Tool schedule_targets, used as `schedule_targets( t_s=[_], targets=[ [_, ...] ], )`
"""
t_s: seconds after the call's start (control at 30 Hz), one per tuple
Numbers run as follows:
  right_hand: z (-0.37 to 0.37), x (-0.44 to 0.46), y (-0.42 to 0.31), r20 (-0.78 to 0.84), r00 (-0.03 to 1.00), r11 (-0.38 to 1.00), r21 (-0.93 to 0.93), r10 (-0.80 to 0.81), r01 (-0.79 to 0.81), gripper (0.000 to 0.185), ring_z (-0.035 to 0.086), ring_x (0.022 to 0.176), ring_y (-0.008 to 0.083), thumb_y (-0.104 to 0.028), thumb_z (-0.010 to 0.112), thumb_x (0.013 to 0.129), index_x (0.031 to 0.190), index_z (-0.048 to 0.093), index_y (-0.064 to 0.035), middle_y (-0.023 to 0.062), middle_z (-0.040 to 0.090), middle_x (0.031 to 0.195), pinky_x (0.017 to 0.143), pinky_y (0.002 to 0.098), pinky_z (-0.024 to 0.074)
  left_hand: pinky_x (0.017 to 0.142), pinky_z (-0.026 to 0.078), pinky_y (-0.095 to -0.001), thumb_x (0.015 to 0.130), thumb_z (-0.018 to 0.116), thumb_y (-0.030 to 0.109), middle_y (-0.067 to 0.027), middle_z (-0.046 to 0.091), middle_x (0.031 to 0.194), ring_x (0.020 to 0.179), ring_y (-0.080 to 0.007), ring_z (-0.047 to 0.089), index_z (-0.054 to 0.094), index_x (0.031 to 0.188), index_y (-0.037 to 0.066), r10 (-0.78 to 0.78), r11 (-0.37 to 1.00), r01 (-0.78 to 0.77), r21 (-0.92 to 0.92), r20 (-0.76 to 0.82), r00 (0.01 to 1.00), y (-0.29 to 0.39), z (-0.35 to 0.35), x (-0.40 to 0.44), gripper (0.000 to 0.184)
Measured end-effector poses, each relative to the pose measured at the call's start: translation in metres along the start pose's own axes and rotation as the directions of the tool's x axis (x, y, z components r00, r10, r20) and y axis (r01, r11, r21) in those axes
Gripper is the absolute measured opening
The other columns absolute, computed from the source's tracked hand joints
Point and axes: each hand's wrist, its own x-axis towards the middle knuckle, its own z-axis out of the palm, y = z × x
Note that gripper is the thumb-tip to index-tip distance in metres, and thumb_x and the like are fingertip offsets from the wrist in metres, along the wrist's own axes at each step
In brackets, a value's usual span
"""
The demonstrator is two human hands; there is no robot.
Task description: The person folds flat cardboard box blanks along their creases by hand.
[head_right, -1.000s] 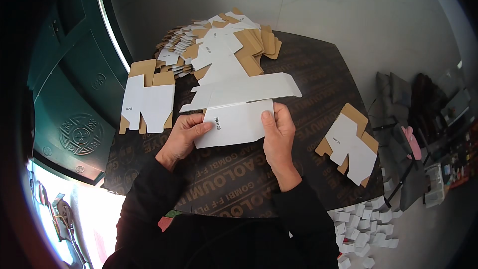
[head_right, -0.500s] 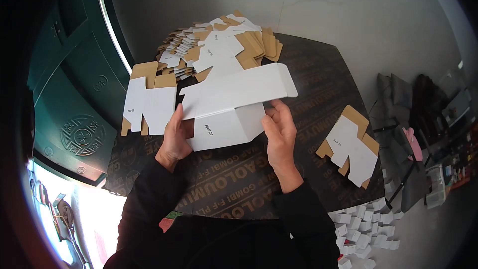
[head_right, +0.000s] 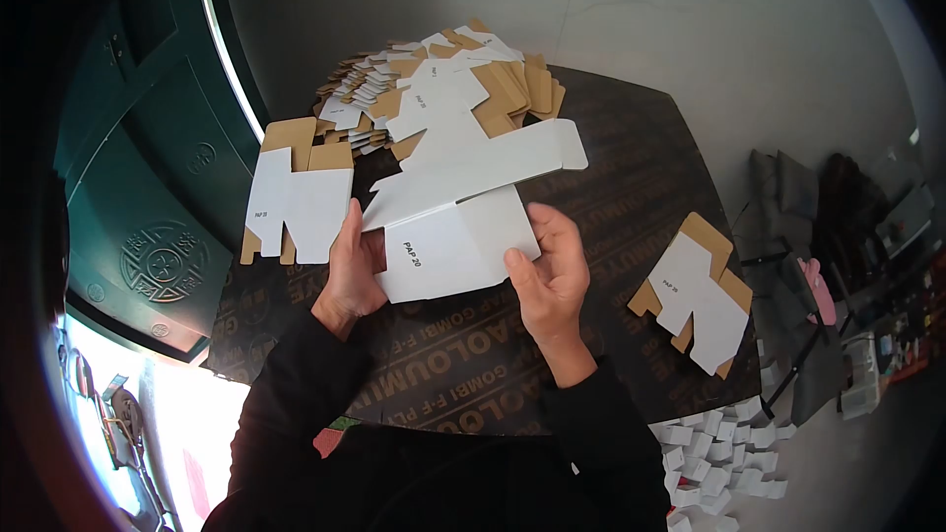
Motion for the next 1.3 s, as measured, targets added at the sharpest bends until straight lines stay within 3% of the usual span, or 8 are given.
schedule_targets(
  t_s=[0.23, 0.4, 0.57, 0.7, 0.87, 1.07, 1.23, 1.3],
  targets=[
    [-0.009, -0.003, 0.003, 0.028, 0.992, 0.992, -0.023, 0.125, -0.125, 0.029, 0.051, 0.069, 0.0096, -0.006, 0.053, 0.090, 0.117, 0.050, 0.0047, 0.0097, 0.060, 0.092, 0.059, 0.0187, 0.0437, 0.087, 0.047, -0.0416, 0.087, 0.032, 0.069, -0.0224, 0.057, 0.123, 0.108, -0.0329, 0.058, 0.047, 0.131, -0.002, 0.014, 1.000, -0.013, -0.015, 0.088, 0.996, -0.001, 0.004, -0.003, 0.085],
    [-0.013, 0.008, 0.006, -0.123, 0.954, 0.895, 0.396, 0.273, -0.205, 0.027, 0.049, 0.061, 0.0090, -0.010, 0.051, 0.093, 0.116, 0.052, 0.0038, 0.0081, 0.061, 0.089, 0.051, 0.0186, 0.0420, 0.089, 0.046, -0.0348, 0.090, 0.049, 0.054, -0.0184, 0.061, 0.117, 0.108, -0.0279, 0.058, 0.050, 0.128, -0.001, 0.323, 0.915, -0.392, 0.099, 0.403, 0.856, -0.005, 0.002, -0.002, 0.066],
    [-0.026, 0.013, 0.012, -0.065, 0.938, 0.736, 0.640, 0.340, -0.222, 0.026, 0.049, 0.060, 0.0092, -0.012, 0.048, 0.095, 0.116, 0.052, 0.0025, 0.0089, 0.062, 0.090, 0.048, 0.0179, 0.0399, 0.091, 0.045, -0.0330, 0.086, 0.066, 0.030, -0.0173, 0.061, 0.115, 0.110, -0.0244, 0.055, 0.056, 0.121, -0.003, 0.184, 0.665, -0.482, 0.571, 0.500, 0.846, 0.006, 0.004, -0.011, 0.049],
    [-0.030, 0.013, 0.013, 0.014, 0.948, 0.690, 0.682, 0.319, -0.243, 0.023, 0.053, 0.069, 0.0112, -0.009, 0.046, 0.095, 0.114, 0.053, 0.0020, 0.0097, 0.063, 0.092, 0.060, 0.0200, 0.0446, 0.076, 0.050, -0.0260, 0.079, 0.073, 0.008, -0.0150, 0.067, 0.102, 0.079, -0.0173, 0.062, 0.057, 0.120, -0.005, 0.225, 0.320, -0.610, 0.725, 0.567, 0.793, -0.005, -0.007, 0.002, 0.046],
    [-0.023, 0.018, -0.001, -0.256, 0.960, 0.992, -0.093, -0.110, 0.089, 0.026, 0.054, 0.084, 0.0134, -0.009, 0.042, 0.096, 0.116, 0.051, 0.0033, 0.0127, 0.061, 0.103, 0.079, 0.0222, 0.0428, 0.071, 0.053, -0.0261, 0.086, 0.065, 0.006, -0.0201, 0.065, 0.102, 0.080, -0.0209, 0.066, 0.061, 0.109, -0.009, 0.162, 0.698, -0.233, 0.677, 0.168, 0.972, 0.006, -0.001, -0.009, 0.028],
    [-0.011, 0.016, 0.004, -0.279, 0.959, 0.967, -0.251, -0.040, -0.033, 0.027, 0.052, 0.096, 0.0181, -0.008, 0.043, 0.093, 0.118, 0.051, 0.0017, 0.0142, 0.058, 0.111, 0.092, 0.0274, 0.0368, 0.063, 0.056, -0.0264, 0.088, 0.063, 0.008, -0.0253, 0.065, 0.097, 0.068, -0.0239, 0.067, 0.055, 0.112, -0.014, 0.273, 0.921, -0.283, 0.267, 0.076, 0.959, 0.005, -0.004, -0.002, 0.034],
    [-0.010, 0.015, 0.010, -0.080, 0.984, 0.956, -0.259, -0.160, 0.134, 0.029, 0.052, 0.093, 0.0181, -0.004, 0.046, 0.090, 0.118, 0.052, -0.0002, 0.0107, 0.058, 0.107, 0.087, 0.0280, 0.0398, 0.066, 0.058, -0.0330, 0.088, 0.061, 0.010, -0.0304, 0.063, 0.099, 0.071, -0.0291, 0.068, 0.049, 0.116, -0.017, 0.154, 0.988, -0.147, -0.052, 0.170, 0.973, 0.017, -0.003, -0.003, 0.041],
    [-0.013, 0.011, 0.010, 0.034, 0.999, 0.969, -0.248, 0.004, 0.005, 0.031, 0.052, 0.094, 0.0183, -0.005, 0.047, 0.089, 0.120, 0.050, 0.0001, 0.0109, 0.058, 0.107, 0.087, 0.0284, 0.0399, 0.068, 0.058, -0.0343, 0.088, 0.061, 0.011, -0.0294, 0.063, 0.101, 0.073, -0.0292, 0.068, 0.047, 0.120, -0.016, 0.091, 0.977, -0.047, -0.208, 0.209, 0.974, 0.023, 0.002, -0.008, 0.043]
  ],
)
